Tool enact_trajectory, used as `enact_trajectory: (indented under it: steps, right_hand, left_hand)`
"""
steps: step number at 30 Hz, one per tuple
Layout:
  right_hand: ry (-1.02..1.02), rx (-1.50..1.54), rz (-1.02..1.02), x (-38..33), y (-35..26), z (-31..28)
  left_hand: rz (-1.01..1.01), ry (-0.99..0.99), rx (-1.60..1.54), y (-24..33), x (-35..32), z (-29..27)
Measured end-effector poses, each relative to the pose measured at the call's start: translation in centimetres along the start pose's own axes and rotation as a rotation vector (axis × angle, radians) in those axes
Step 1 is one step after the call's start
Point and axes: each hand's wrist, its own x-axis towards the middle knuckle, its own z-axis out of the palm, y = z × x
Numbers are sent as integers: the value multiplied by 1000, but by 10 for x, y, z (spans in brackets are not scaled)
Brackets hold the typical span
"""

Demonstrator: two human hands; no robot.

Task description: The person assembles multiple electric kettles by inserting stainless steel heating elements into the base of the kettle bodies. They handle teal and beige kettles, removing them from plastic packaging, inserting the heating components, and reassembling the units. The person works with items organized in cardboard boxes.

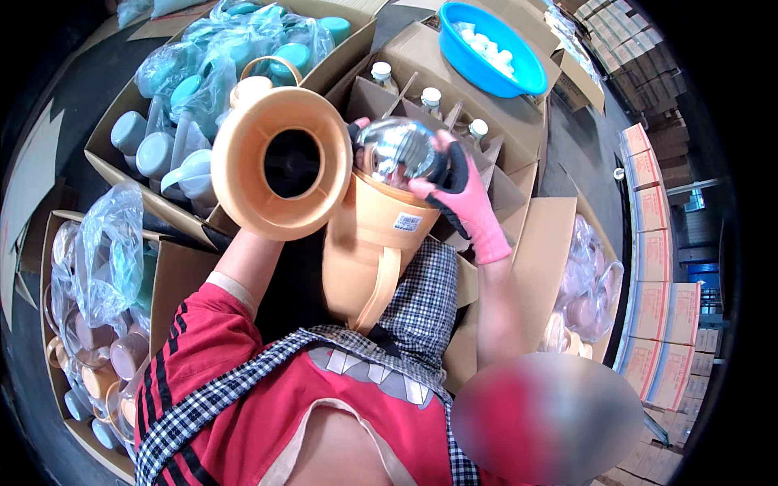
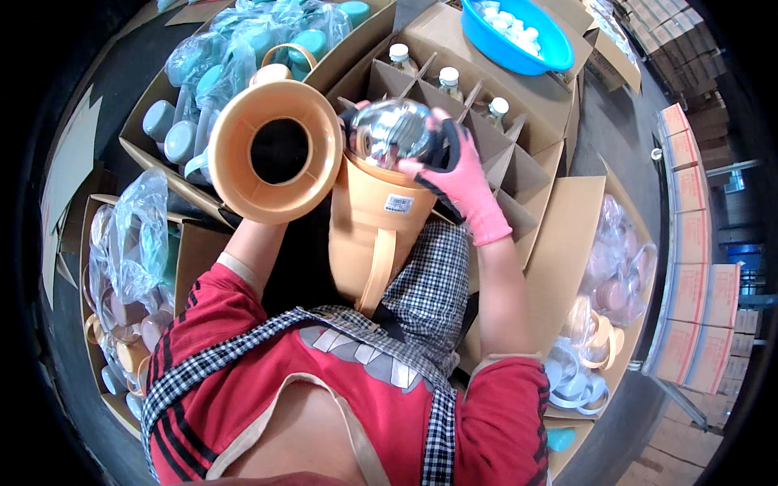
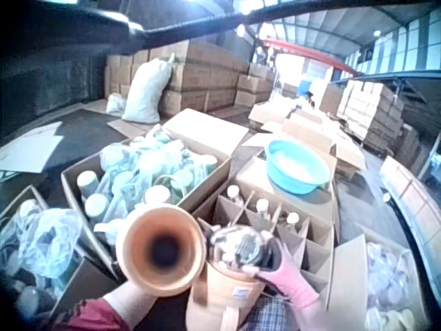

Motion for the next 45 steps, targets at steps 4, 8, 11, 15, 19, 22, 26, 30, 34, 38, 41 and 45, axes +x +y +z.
enact_trajectory:
  steps: [4,8,11,15,19,22,26,30,34,38,41,45]
  right_hand:
    - [-494,-125,172,15,-25,-10]
    - [-730,-313,-94,32,-20,-8]
    - [-773,-540,47,39,-41,-4]
    - [-709,-873,205,29,-77,23]
    - [-783,-815,173,27,-70,18]
    - [-786,-496,-95,26,-41,-3]
    - [-658,-744,13,22,-46,6]
    - [-809,-856,264,23,-53,34]
    - [-560,-454,190,38,-50,8]
    - [-326,1003,421,32,-50,-20]
    - [-446,1503,175,41,8,-31]
    - [44,1061,294,22,49,-16]
  left_hand:
    - [98,-7,226,-13,1,6]
    - [200,-12,532,-32,8,25]
    - [236,39,624,-31,5,32]
    - [111,86,508,-29,7,35]
    - [80,60,385,-27,8,36]
    - [140,35,557,-27,11,29]
    - [176,-35,705,-35,18,26]
    - [10,2,371,-30,19,30]
    - [382,228,1207,-36,18,56]
    - [962,193,1691,-13,50,39]
    - [470,-72,1799,-12,58,50]
    - [25,-8,1526,-18,43,36]
